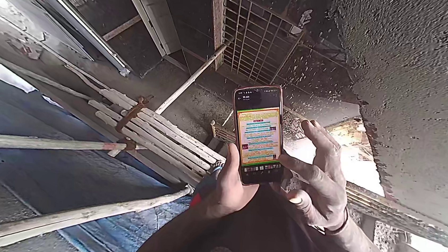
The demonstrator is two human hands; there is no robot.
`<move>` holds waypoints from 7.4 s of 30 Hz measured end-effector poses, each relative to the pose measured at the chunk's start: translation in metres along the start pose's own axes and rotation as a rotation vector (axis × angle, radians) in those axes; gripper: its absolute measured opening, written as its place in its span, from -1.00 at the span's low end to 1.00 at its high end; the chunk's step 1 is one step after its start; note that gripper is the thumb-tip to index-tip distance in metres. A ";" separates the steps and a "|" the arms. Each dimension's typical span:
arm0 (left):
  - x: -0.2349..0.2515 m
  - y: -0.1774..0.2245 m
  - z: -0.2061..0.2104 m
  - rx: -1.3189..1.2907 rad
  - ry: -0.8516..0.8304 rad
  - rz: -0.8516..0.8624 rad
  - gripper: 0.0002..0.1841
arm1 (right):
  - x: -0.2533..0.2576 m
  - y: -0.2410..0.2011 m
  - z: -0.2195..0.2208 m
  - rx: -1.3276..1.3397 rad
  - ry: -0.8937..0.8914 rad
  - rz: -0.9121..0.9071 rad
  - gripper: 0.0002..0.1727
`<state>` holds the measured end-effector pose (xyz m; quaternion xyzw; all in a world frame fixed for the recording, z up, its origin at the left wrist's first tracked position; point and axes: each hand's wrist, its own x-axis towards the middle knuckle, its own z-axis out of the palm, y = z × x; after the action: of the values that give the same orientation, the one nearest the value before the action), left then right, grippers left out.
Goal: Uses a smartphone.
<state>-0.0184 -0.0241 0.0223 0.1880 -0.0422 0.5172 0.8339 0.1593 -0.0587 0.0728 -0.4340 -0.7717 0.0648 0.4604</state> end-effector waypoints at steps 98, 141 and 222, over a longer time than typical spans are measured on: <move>-0.007 -0.004 0.009 0.003 -0.004 0.047 -0.42 | 0.005 -0.014 0.006 -0.068 -0.140 -0.086 -0.44; -0.009 -0.002 0.011 0.000 0.003 0.036 -0.41 | 0.003 -0.013 0.009 0.006 -0.073 -0.082 -0.51; -0.007 -0.002 0.011 0.013 -0.013 0.057 -0.38 | 0.007 -0.004 0.002 -0.004 -0.031 -0.080 -0.56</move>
<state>-0.0182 -0.0348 0.0300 0.1954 -0.0499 0.5398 0.8173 0.1535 -0.0553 0.0783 -0.4025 -0.7957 0.0517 0.4497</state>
